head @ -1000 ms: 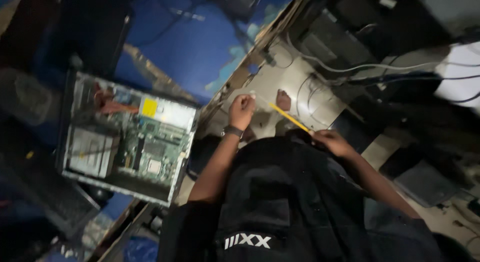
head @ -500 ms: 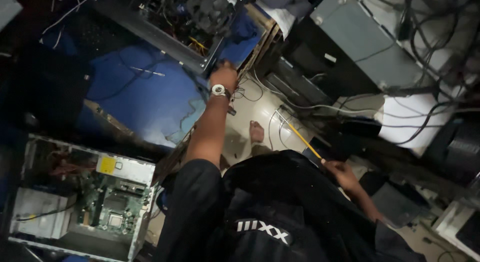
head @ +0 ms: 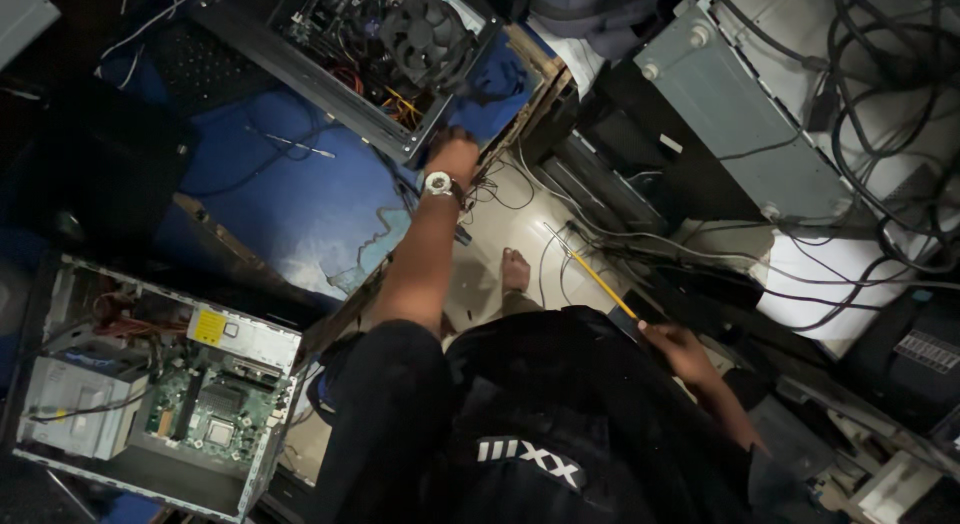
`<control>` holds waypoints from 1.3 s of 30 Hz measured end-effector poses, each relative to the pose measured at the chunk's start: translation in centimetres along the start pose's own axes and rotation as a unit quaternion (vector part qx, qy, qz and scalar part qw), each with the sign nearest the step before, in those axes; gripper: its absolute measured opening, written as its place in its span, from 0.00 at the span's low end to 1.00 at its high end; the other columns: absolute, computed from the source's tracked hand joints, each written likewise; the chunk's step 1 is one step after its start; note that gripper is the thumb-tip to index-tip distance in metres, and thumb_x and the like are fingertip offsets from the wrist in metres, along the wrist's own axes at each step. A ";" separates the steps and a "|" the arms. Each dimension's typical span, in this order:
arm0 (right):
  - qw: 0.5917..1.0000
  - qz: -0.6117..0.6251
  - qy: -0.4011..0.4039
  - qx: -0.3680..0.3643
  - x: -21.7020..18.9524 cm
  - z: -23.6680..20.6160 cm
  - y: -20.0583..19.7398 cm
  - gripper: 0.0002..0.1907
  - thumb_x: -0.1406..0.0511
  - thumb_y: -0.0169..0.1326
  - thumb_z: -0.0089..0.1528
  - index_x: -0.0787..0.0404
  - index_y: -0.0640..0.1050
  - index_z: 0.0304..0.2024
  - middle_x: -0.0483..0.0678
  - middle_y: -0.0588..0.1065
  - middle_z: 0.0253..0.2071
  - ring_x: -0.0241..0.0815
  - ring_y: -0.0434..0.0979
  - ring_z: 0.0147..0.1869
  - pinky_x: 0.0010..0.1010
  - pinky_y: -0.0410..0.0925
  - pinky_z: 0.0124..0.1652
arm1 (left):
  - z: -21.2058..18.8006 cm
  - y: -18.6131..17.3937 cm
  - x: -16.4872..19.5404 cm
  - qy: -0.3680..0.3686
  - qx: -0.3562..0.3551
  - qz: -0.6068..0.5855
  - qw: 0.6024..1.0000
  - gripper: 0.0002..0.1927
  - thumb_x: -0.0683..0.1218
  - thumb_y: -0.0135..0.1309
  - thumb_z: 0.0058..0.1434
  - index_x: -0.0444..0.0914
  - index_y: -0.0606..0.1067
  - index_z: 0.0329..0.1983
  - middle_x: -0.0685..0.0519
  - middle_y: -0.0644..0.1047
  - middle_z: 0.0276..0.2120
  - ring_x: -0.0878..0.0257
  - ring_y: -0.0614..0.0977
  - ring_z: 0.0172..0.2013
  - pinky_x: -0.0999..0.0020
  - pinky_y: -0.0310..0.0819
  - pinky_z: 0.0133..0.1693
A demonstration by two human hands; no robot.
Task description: The person uses a yellow screwdriver to remove screws from a computer case, then removes a fan and reattaches it to the motherboard. The person continues to tighten screws to secure the fan in place.
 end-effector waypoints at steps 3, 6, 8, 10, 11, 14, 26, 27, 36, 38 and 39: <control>0.997 -0.074 -0.012 0.009 -0.2 0.9 0.2 0.31 0.45 0.52 0.66 0.68 0.83 0.33 0.51 0.75 0.24 0.42 0.71 0.29 0.33 0.65 0.33 | -1.9 0.1 -1.0 -0.050 0.031 -0.151 0.987 0.18 0.36 0.54 0.55 0.35 0.79 0.50 0.38 0.80 0.43 0.42 0.83 0.38 0.52 0.78 0.37; 0.998 -0.049 -0.024 0.006 -1.0 1.5 0.8 0.29 0.47 0.55 0.67 0.67 0.83 0.34 0.51 0.69 0.24 0.43 0.64 0.28 0.39 0.58 0.31 | -8.0 -0.8 -2.9 -0.153 0.234 -0.373 0.885 0.09 0.39 0.57 0.63 0.38 0.83 0.44 0.42 0.81 0.34 0.48 0.84 0.36 0.60 0.79 0.38; 0.997 -0.060 -0.047 0.019 -2.3 1.8 1.0 0.24 0.48 0.55 0.63 0.63 0.83 0.34 0.47 0.75 0.25 0.38 0.71 0.30 0.33 0.64 0.34 | -11.3 2.8 -3.4 -0.211 0.179 -0.513 0.812 0.03 0.38 0.57 0.66 0.34 0.80 0.40 0.46 0.79 0.28 0.55 0.80 0.31 0.62 0.76 0.35; 0.994 -0.071 -0.086 -0.009 -4.3 1.9 2.3 0.24 0.48 0.55 0.63 0.62 0.83 0.33 0.45 0.76 0.25 0.35 0.73 0.32 0.30 0.67 0.36 | -15.1 7.3 -3.2 -0.283 0.163 -0.736 0.593 0.07 0.36 0.56 0.66 0.36 0.81 0.45 0.55 0.82 0.37 0.66 0.78 0.33 0.70 0.71 0.33; 0.990 -0.076 -0.112 -0.043 -5.5 1.7 3.3 0.25 0.48 0.54 0.65 0.64 0.82 0.32 0.45 0.75 0.25 0.35 0.71 0.32 0.29 0.66 0.36 | -17.0 8.8 -3.1 -0.305 0.156 -0.785 0.517 0.09 0.36 0.56 0.65 0.37 0.79 0.47 0.55 0.82 0.39 0.66 0.81 0.36 0.71 0.74 0.36; 0.976 -0.131 -0.150 -0.085 -8.6 1.3 6.0 0.26 0.49 0.54 0.65 0.66 0.83 0.30 0.45 0.75 0.24 0.34 0.72 0.32 0.28 0.66 0.36 | -21.8 11.1 -4.1 -0.345 0.165 -0.855 0.351 0.14 0.36 0.58 0.63 0.38 0.75 0.52 0.54 0.82 0.41 0.65 0.84 0.40 0.70 0.80 0.42; 0.941 -0.212 -0.183 -0.189 -13.9 -1.2 15.5 0.22 0.51 0.55 0.64 0.64 0.83 0.32 0.42 0.75 0.23 0.31 0.69 0.29 0.26 0.63 0.32 | -32.1 7.9 -12.2 -0.284 0.263 -0.876 0.286 0.11 0.36 0.57 0.65 0.39 0.71 0.48 0.46 0.81 0.44 0.55 0.84 0.44 0.60 0.82 0.49; 0.941 -0.214 -0.177 -0.193 -13.8 -1.2 16.0 0.22 0.52 0.55 0.65 0.64 0.83 0.32 0.43 0.73 0.22 0.32 0.68 0.28 0.27 0.61 0.30 | -32.7 8.0 -12.4 -0.280 0.265 -0.876 0.290 0.11 0.35 0.56 0.65 0.39 0.71 0.48 0.46 0.81 0.44 0.55 0.85 0.45 0.59 0.82 0.49; 0.944 -0.220 -0.159 -0.187 -12.6 -1.6 18.5 0.21 0.54 0.57 0.64 0.67 0.82 0.30 0.41 0.67 0.17 0.33 0.61 0.20 0.29 0.55 0.23 | -36.5 8.6 -13.4 -0.268 0.279 -0.875 0.292 0.10 0.34 0.56 0.66 0.38 0.72 0.47 0.45 0.81 0.45 0.58 0.84 0.46 0.60 0.82 0.49; 0.931 -0.227 -0.207 -0.197 -13.2 -2.5 19.3 0.23 0.54 0.57 0.65 0.67 0.81 0.28 0.39 0.68 0.18 0.29 0.63 0.23 0.27 0.58 0.25 | -37.1 8.8 -13.5 -0.271 0.279 -0.876 0.284 0.10 0.34 0.56 0.66 0.38 0.72 0.47 0.45 0.81 0.45 0.58 0.84 0.45 0.60 0.82 0.49; 0.924 -0.230 -0.229 -0.202 -13.5 -2.9 19.7 0.23 0.54 0.57 0.65 0.67 0.80 0.27 0.38 0.69 0.19 0.27 0.64 0.25 0.26 0.60 0.25 | -37.4 8.9 -13.5 -0.274 0.278 -0.878 0.277 0.10 0.35 0.56 0.65 0.39 0.71 0.46 0.46 0.81 0.45 0.58 0.84 0.45 0.60 0.82 0.49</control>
Point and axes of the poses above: each hand's wrist, its own z-axis towards the middle knuckle, its own y-axis out of the palm, x = y × z, the point moved 10 cm from there along z, towards the middle knuckle
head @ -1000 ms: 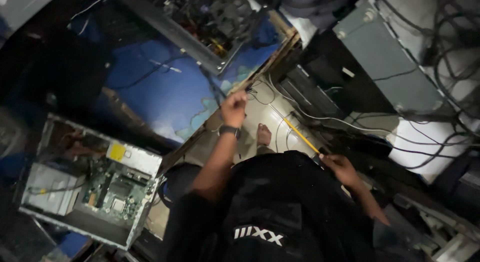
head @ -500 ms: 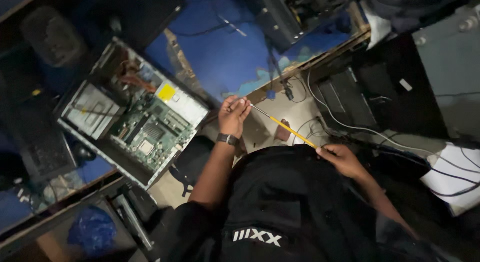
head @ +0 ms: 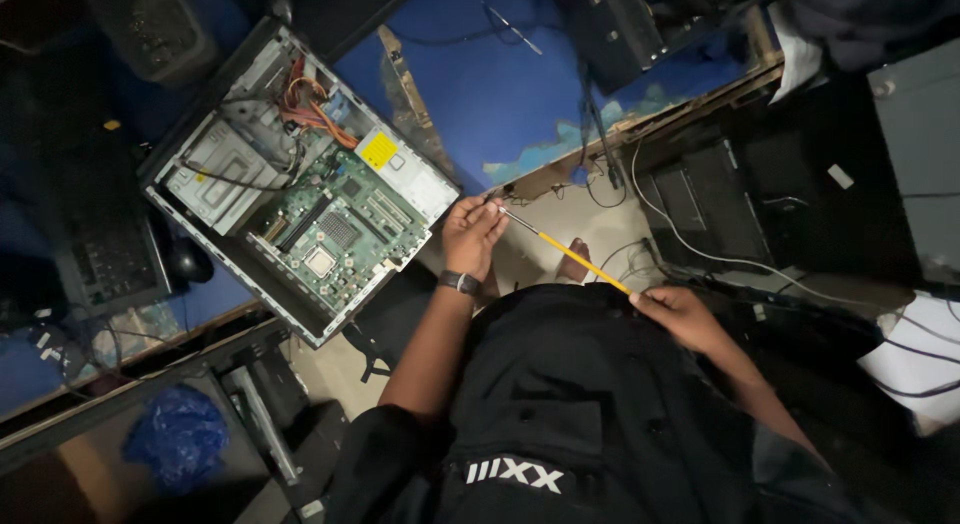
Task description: The person uses a yellow screwdriver to remove screws from a computer case, then removes a fan and reattaches it to the motherboard. The person continues to tighten screws to secure the fan in place.
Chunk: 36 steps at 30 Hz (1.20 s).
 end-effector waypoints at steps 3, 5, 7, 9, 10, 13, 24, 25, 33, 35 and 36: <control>1.000 -0.010 0.010 0.004 -0.6 -0.5 0.7 0.22 0.54 0.57 0.64 0.67 0.81 0.27 0.39 0.68 0.18 0.29 0.64 0.23 0.28 0.59 0.25 | -0.3 -0.6 0.2 -0.004 0.004 -0.003 1.000 0.10 0.35 0.56 0.65 0.39 0.71 0.46 0.46 0.81 0.45 0.59 0.84 0.45 0.60 0.82 0.48; 1.000 -0.016 0.005 0.012 -1.3 -1.0 1.1 0.22 0.53 0.57 0.64 0.66 0.81 0.27 0.39 0.70 0.18 0.29 0.65 0.24 0.27 0.61 0.26 | -0.4 -0.9 0.4 -0.006 0.004 -0.005 1.000 0.09 0.35 0.57 0.65 0.39 0.71 0.45 0.45 0.81 0.45 0.58 0.84 0.44 0.60 0.82 0.49; 0.999 -0.029 0.019 0.020 -1.8 -1.6 1.7 0.22 0.53 0.57 0.64 0.66 0.81 0.27 0.40 0.70 0.18 0.30 0.66 0.24 0.27 0.62 0.26 | -0.7 -1.2 0.5 -0.009 0.007 -0.010 1.000 0.09 0.35 0.57 0.65 0.38 0.71 0.45 0.46 0.81 0.44 0.58 0.84 0.44 0.60 0.82 0.49; 0.997 -0.048 0.047 0.033 -2.0 -2.1 2.1 0.22 0.53 0.57 0.64 0.66 0.81 0.28 0.41 0.70 0.18 0.31 0.67 0.24 0.28 0.63 0.27 | -0.8 -1.6 0.5 -0.019 0.017 -0.004 1.000 0.09 0.35 0.57 0.65 0.38 0.71 0.44 0.46 0.81 0.43 0.58 0.84 0.43 0.60 0.82 0.49; 0.998 -0.043 0.039 0.040 -2.6 -2.3 2.4 0.22 0.53 0.57 0.63 0.66 0.82 0.28 0.42 0.71 0.18 0.32 0.68 0.24 0.27 0.64 0.28 | -0.9 -1.7 0.6 -0.023 0.022 -0.001 1.000 0.09 0.35 0.58 0.64 0.38 0.71 0.43 0.46 0.81 0.43 0.58 0.84 0.43 0.61 0.83 0.48; 0.996 -0.046 0.030 0.066 -3.9 -3.1 3.3 0.22 0.53 0.57 0.63 0.66 0.83 0.30 0.44 0.75 0.20 0.33 0.72 0.26 0.28 0.66 0.29 | -1.1 -1.7 1.4 -0.009 0.019 0.036 0.999 0.09 0.35 0.58 0.63 0.37 0.70 0.42 0.45 0.81 0.43 0.58 0.84 0.42 0.62 0.82 0.47; 0.976 -0.136 0.129 0.109 -4.1 -5.1 6.8 0.23 0.49 0.57 0.61 0.63 0.84 0.38 0.51 0.80 0.26 0.40 0.79 0.30 0.33 0.70 0.35 | -1.4 -3.8 -0.7 -0.102 0.043 0.038 0.993 0.10 0.39 0.59 0.64 0.36 0.76 0.48 0.53 0.79 0.39 0.65 0.82 0.39 0.67 0.82 0.46; 0.981 -0.117 0.113 0.103 -4.3 -4.9 7.3 0.24 0.49 0.57 0.61 0.64 0.84 0.37 0.52 0.80 0.25 0.40 0.78 0.29 0.34 0.70 0.34 | -1.4 -3.9 -1.0 -0.114 0.041 0.032 0.992 0.10 0.40 0.60 0.64 0.36 0.77 0.49 0.53 0.79 0.39 0.65 0.82 0.39 0.67 0.82 0.46; 0.980 -0.117 0.137 0.085 -2.5 -2.6 9.2 0.29 0.45 0.56 0.62 0.66 0.82 0.34 0.55 0.76 0.24 0.43 0.73 0.29 0.36 0.67 0.33 | -1.1 -4.1 -1.3 -0.143 0.093 0.003 0.985 0.10 0.43 0.59 0.65 0.36 0.77 0.48 0.55 0.79 0.35 0.66 0.80 0.37 0.70 0.81 0.45; 0.987 -0.112 0.068 0.096 -3.4 -1.4 9.3 0.29 0.45 0.55 0.62 0.66 0.83 0.34 0.52 0.77 0.24 0.41 0.75 0.29 0.34 0.68 0.34 | -0.8 -3.6 -0.8 -0.125 0.101 -0.006 0.987 0.09 0.41 0.60 0.64 0.36 0.79 0.47 0.56 0.79 0.35 0.67 0.80 0.36 0.70 0.81 0.46; 0.988 -0.108 0.033 0.101 -3.9 -0.9 9.4 0.29 0.45 0.55 0.61 0.65 0.83 0.34 0.51 0.77 0.24 0.40 0.76 0.29 0.34 0.68 0.35 | -0.6 -3.4 -0.6 -0.117 0.107 -0.019 0.987 0.09 0.41 0.61 0.64 0.36 0.79 0.46 0.55 0.79 0.35 0.66 0.80 0.37 0.70 0.81 0.46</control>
Point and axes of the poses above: each hand's wrist, its own z-axis towards the middle knuckle, its own y-axis out of the palm, x = y × z, the point moved 10 cm from there along z, towards the middle knuckle
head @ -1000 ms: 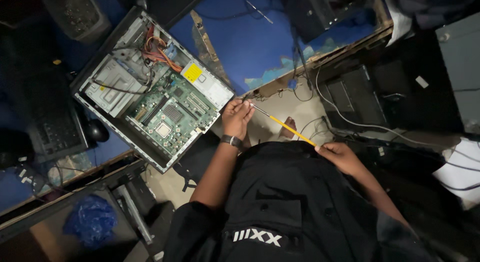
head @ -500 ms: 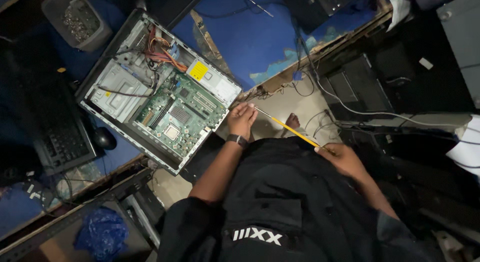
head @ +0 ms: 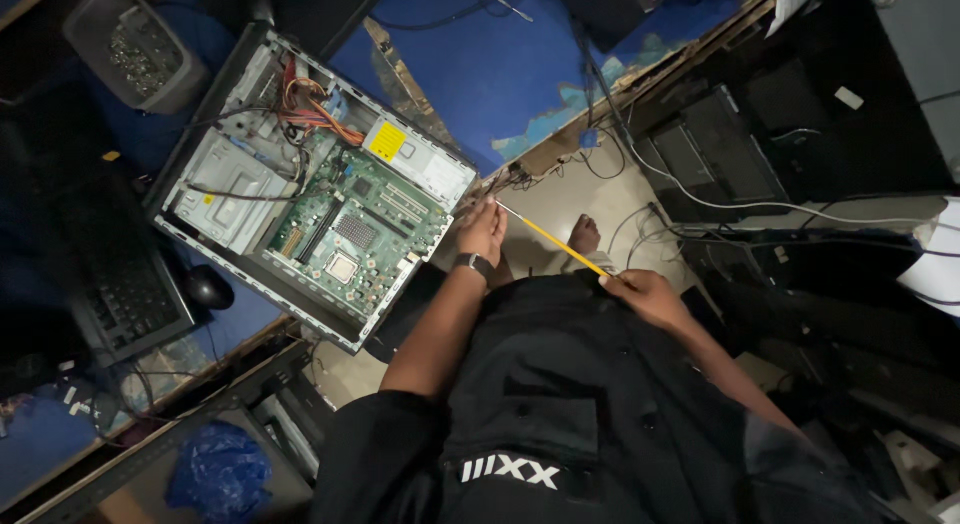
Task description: The person uses a yellow screwdriver to remove screws from a computer case, then removes a fan and reattaches it to the motherboard. The person continues to tighten screws to secure the fan in place.
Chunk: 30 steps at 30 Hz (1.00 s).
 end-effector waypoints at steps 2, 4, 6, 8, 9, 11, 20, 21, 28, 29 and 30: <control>0.999 0.023 0.031 -0.002 0.9 0.5 0.5 0.28 0.45 0.56 0.61 0.65 0.83 0.34 0.53 0.77 0.24 0.42 0.77 0.30 0.34 0.68 0.36 | 0.2 0.2 0.2 0.006 0.008 -0.018 1.000 0.08 0.40 0.62 0.63 0.36 0.80 0.46 0.54 0.80 0.37 0.66 0.80 0.37 0.70 0.80 0.46; 0.998 0.036 0.047 -0.002 1.2 1.0 0.8 0.28 0.45 0.56 0.60 0.66 0.84 0.35 0.55 0.77 0.24 0.43 0.76 0.30 0.35 0.68 0.36 | 0.5 0.2 0.5 0.006 0.016 -0.027 0.999 0.09 0.39 0.61 0.61 0.37 0.81 0.45 0.54 0.81 0.38 0.66 0.81 0.38 0.71 0.79 0.45; 0.998 0.041 0.046 -0.002 0.9 1.5 1.1 0.28 0.46 0.57 0.60 0.66 0.83 0.35 0.57 0.76 0.24 0.45 0.75 0.30 0.37 0.68 0.36 | 0.7 0.0 0.9 0.022 0.016 -0.033 0.999 0.10 0.38 0.62 0.61 0.38 0.80 0.46 0.54 0.81 0.40 0.65 0.82 0.40 0.71 0.78 0.46; 0.996 0.048 0.072 -0.024 1.2 1.8 1.6 0.27 0.46 0.56 0.60 0.64 0.84 0.35 0.53 0.77 0.24 0.43 0.76 0.29 0.35 0.68 0.35 | 0.9 -0.3 1.1 0.033 0.020 -0.033 0.999 0.12 0.36 0.63 0.60 0.38 0.79 0.46 0.55 0.81 0.41 0.66 0.82 0.42 0.70 0.78 0.47; 0.994 0.052 0.085 -0.035 1.3 1.9 2.0 0.26 0.45 0.56 0.60 0.63 0.84 0.36 0.51 0.78 0.24 0.42 0.76 0.29 0.34 0.69 0.35 | 0.9 -0.5 1.2 0.035 0.024 -0.030 0.999 0.13 0.36 0.62 0.59 0.39 0.79 0.47 0.55 0.81 0.42 0.67 0.82 0.43 0.70 0.78 0.48; 0.996 0.041 0.074 -0.035 0.9 2.3 2.1 0.28 0.45 0.56 0.61 0.65 0.83 0.34 0.53 0.76 0.24 0.43 0.74 0.29 0.37 0.68 0.35 | 1.0 -0.8 1.3 0.039 0.034 -0.022 0.998 0.14 0.36 0.63 0.58 0.40 0.79 0.48 0.57 0.81 0.43 0.68 0.81 0.44 0.70 0.77 0.49; 0.998 0.036 0.039 -0.046 0.6 3.3 2.7 0.27 0.45 0.54 0.61 0.63 0.83 0.36 0.52 0.78 0.26 0.43 0.77 0.32 0.35 0.69 0.38 | 1.1 -0.9 1.6 0.042 0.031 -0.012 0.999 0.14 0.39 0.63 0.60 0.42 0.79 0.49 0.59 0.81 0.44 0.70 0.80 0.45 0.72 0.72 0.50; 0.998 0.039 0.035 -0.046 0.5 3.3 2.7 0.27 0.45 0.54 0.61 0.63 0.83 0.36 0.52 0.78 0.26 0.43 0.77 0.32 0.35 0.69 0.38 | 1.2 -0.8 1.7 0.045 0.026 -0.012 0.999 0.14 0.39 0.63 0.60 0.42 0.79 0.49 0.59 0.81 0.44 0.69 0.80 0.45 0.71 0.72 0.50; 0.996 0.053 0.047 -0.057 1.1 3.6 3.1 0.30 0.44 0.55 0.62 0.65 0.83 0.34 0.51 0.76 0.24 0.41 0.74 0.30 0.34 0.67 0.36 | 1.5 -1.4 1.5 0.056 0.040 -0.008 0.998 0.13 0.39 0.64 0.60 0.41 0.79 0.48 0.59 0.82 0.44 0.69 0.81 0.46 0.71 0.73 0.50; 0.995 0.057 0.049 -0.060 1.3 3.8 3.2 0.30 0.44 0.55 0.62 0.65 0.83 0.34 0.50 0.76 0.24 0.40 0.73 0.30 0.34 0.67 0.35 | 1.6 -1.5 1.5 0.055 0.042 -0.006 0.998 0.13 0.39 0.64 0.60 0.41 0.79 0.48 0.58 0.82 0.44 0.69 0.80 0.46 0.71 0.73 0.50; 0.995 0.060 0.051 -0.062 1.6 3.9 3.4 0.29 0.44 0.55 0.62 0.65 0.83 0.34 0.50 0.75 0.24 0.40 0.73 0.29 0.33 0.66 0.35 | 1.6 -1.6 1.4 0.053 0.045 -0.004 0.998 0.12 0.39 0.64 0.61 0.41 0.80 0.48 0.58 0.82 0.44 0.69 0.80 0.46 0.71 0.73 0.50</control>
Point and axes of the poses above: each hand's wrist, its own z-axis towards the middle knuckle, its own y-axis out of the palm, x = y × z, the point moved 10 cm from there along z, towards the middle knuckle
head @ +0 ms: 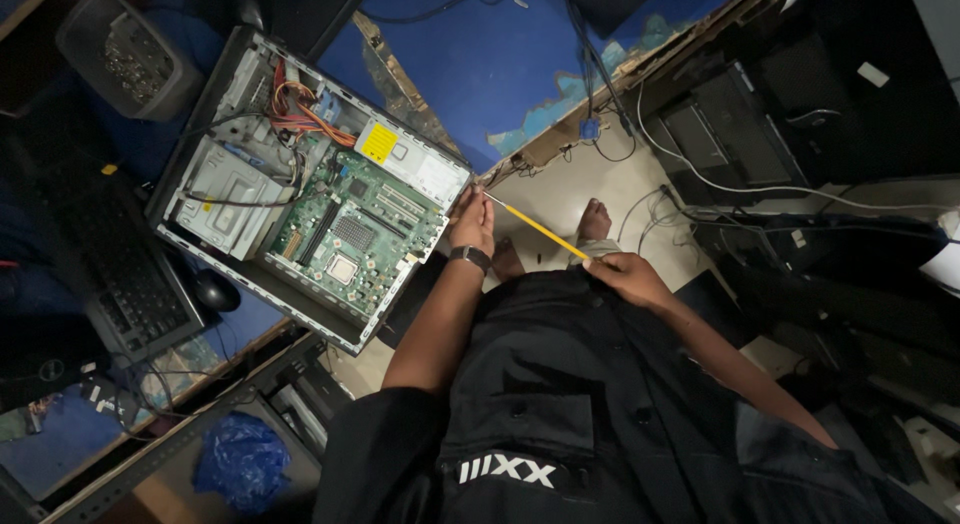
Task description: The person uses a yellow screwdriver to remove screws from a computer case, then removes a fan and reattaches it to the motherboard. The person continues to tighten screws to secure the fan in place.
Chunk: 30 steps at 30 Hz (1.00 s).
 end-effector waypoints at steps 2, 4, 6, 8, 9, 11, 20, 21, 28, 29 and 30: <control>1.000 0.010 -0.021 -0.010 -0.1 0.4 0.2 0.31 0.44 0.55 0.63 0.66 0.83 0.32 0.50 0.74 0.23 0.39 0.70 0.28 0.33 0.65 0.33 | 0.0 -0.1 0.0 0.000 0.005 -0.001 1.000 0.12 0.39 0.64 0.61 0.41 0.80 0.47 0.58 0.82 0.43 0.69 0.80 0.45 0.72 0.73 0.50; 0.999 0.027 -0.023 -0.030 0.1 0.8 0.7 0.30 0.44 0.54 0.64 0.65 0.83 0.33 0.49 0.73 0.22 0.38 0.70 0.27 0.32 0.63 0.30 | 0.0 0.0 0.0 0.004 0.011 -0.008 1.000 0.11 0.39 0.64 0.60 0.42 0.80 0.45 0.59 0.82 0.43 0.69 0.81 0.46 0.72 0.73 0.50; 0.997 0.051 -0.003 -0.057 0.4 1.1 1.2 0.28 0.44 0.53 0.64 0.61 0.84 0.34 0.46 0.73 0.21 0.36 0.70 0.24 0.30 0.63 0.28 | -0.2 0.0 0.1 0.015 0.017 -0.009 1.000 0.11 0.38 0.64 0.59 0.42 0.80 0.44 0.59 0.82 0.42 0.68 0.81 0.45 0.72 0.74 0.50; 0.992 0.101 -0.016 -0.078 -0.3 1.0 1.5 0.26 0.44 0.52 0.63 0.60 0.83 0.36 0.40 0.76 0.23 0.33 0.69 0.24 0.28 0.64 0.27 | -0.3 -0.1 0.2 0.020 0.034 -0.005 0.999 0.10 0.37 0.64 0.59 0.42 0.80 0.42 0.59 0.82 0.42 0.68 0.81 0.44 0.71 0.74 0.50; 0.988 0.125 -0.022 -0.089 -0.6 0.9 1.6 0.25 0.45 0.52 0.62 0.59 0.83 0.36 0.38 0.78 0.24 0.31 0.69 0.23 0.27 0.64 0.26 | -0.4 -0.3 0.3 0.019 0.047 0.000 0.999 0.10 0.37 0.64 0.58 0.42 0.80 0.41 0.59 0.82 0.41 0.67 0.82 0.44 0.71 0.75 0.49; 0.991 0.099 -0.004 -0.086 -0.5 0.8 1.5 0.27 0.44 0.51 0.64 0.60 0.83 0.34 0.40 0.71 0.19 0.32 0.67 0.22 0.26 0.62 0.26 | -0.4 -0.5 0.2 0.015 0.057 -0.003 0.998 0.10 0.37 0.64 0.58 0.43 0.81 0.41 0.59 0.82 0.41 0.68 0.82 0.44 0.72 0.75 0.49; 0.988 0.130 -0.033 -0.078 -0.8 0.4 1.6 0.27 0.45 0.53 0.64 0.62 0.82 0.32 0.40 0.72 0.21 0.32 0.68 0.26 0.27 0.62 0.30 | -0.2 -0.4 0.3 0.026 0.046 -0.012 0.999 0.11 0.37 0.65 0.59 0.44 0.80 0.42 0.62 0.81 0.41 0.70 0.80 0.43 0.74 0.73 0.46; 0.988 0.126 -0.056 -0.070 -1.1 0.4 1.4 0.28 0.45 0.53 0.64 0.62 0.83 0.32 0.39 0.74 0.23 0.31 0.69 0.28 0.26 0.63 0.32 | -0.3 -0.4 0.2 0.028 0.046 -0.013 0.998 0.11 0.37 0.65 0.59 0.43 0.80 0.42 0.61 0.81 0.41 0.70 0.80 0.43 0.74 0.73 0.46; 0.996 0.038 -0.063 -0.054 -0.7 0.4 1.2 0.26 0.46 0.58 0.61 0.64 0.79 0.31 0.42 0.69 0.23 0.34 0.66 0.29 0.29 0.62 0.31 | 0.0 -0.8 0.3 0.043 0.058 -0.006 0.997 0.13 0.36 0.65 0.57 0.43 0.79 0.43 0.60 0.81 0.42 0.69 0.80 0.41 0.74 0.74 0.42; 0.993 0.052 -0.096 -0.036 -1.3 0.2 0.8 0.26 0.47 0.60 0.59 0.65 0.79 0.32 0.42 0.70 0.24 0.34 0.68 0.29 0.29 0.64 0.31 | 0.0 -0.8 0.2 0.039 0.052 -0.005 0.998 0.13 0.36 0.64 0.59 0.43 0.79 0.44 0.59 0.81 0.42 0.68 0.80 0.41 0.73 0.75 0.42; 0.989 0.067 -0.129 -0.017 -1.7 0.0 0.3 0.26 0.48 0.62 0.57 0.65 0.78 0.32 0.41 0.72 0.24 0.34 0.70 0.29 0.29 0.66 0.31 | 0.0 -0.7 0.2 0.034 0.046 -0.005 0.998 0.12 0.36 0.64 0.60 0.42 0.79 0.45 0.57 0.81 0.42 0.67 0.80 0.41 0.73 0.75 0.42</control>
Point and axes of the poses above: each hand's wrist, its own z-axis towards the middle knuckle, its own y-axis out of the palm, x = y × z, the point moved 10 cm from there along z, towards the middle knuckle
